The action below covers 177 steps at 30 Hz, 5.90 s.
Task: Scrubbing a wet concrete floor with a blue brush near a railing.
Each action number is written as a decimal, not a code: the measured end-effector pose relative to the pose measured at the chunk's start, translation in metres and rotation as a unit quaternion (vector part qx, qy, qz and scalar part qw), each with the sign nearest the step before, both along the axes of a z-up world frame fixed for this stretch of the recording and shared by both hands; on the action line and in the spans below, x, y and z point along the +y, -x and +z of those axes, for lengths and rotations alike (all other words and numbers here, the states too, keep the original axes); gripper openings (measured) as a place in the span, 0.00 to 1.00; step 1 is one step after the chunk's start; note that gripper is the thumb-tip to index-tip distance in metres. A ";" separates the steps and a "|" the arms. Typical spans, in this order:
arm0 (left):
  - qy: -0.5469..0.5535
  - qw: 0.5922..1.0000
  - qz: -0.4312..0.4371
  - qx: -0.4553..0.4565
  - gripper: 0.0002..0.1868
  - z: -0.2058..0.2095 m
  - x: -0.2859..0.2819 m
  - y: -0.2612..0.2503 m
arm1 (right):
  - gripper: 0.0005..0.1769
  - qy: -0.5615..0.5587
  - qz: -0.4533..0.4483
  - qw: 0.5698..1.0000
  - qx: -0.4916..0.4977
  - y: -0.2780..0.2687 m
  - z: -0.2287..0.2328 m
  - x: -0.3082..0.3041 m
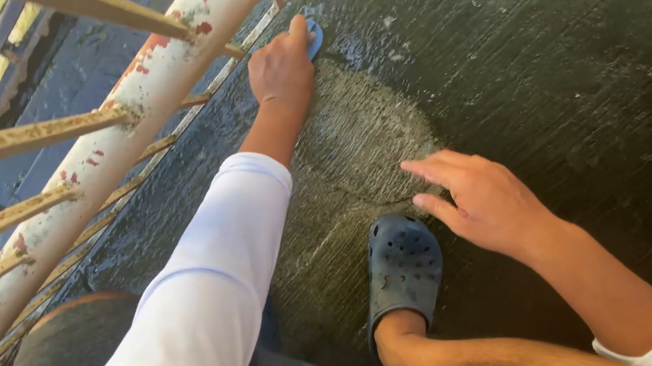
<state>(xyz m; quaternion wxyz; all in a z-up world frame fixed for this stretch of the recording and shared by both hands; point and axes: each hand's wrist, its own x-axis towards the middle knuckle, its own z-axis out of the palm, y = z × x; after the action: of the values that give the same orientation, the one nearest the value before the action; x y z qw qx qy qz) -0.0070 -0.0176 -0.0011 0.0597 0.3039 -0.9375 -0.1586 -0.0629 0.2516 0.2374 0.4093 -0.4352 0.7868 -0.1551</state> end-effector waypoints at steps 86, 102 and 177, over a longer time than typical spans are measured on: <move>0.001 0.991 0.131 -0.031 0.11 -0.010 0.069 -0.165 | 0.24 -0.035 0.058 0.998 -0.003 -0.021 0.003 -0.007; -0.036 0.995 0.078 -0.041 0.05 -0.001 0.075 -0.155 | 0.28 -0.058 0.074 0.995 -0.016 -0.018 0.010 -0.023; -0.325 0.851 0.401 -0.099 0.22 -0.038 0.068 -0.325 | 0.28 -0.048 0.407 0.911 0.058 -0.067 -0.024 -0.192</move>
<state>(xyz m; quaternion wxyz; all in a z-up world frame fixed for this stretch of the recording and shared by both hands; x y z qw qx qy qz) 0.3180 0.0502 -0.0387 -0.0770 0.6697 -0.6302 -0.3853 0.0044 0.0598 0.2132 0.4108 -0.7057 0.5706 0.0879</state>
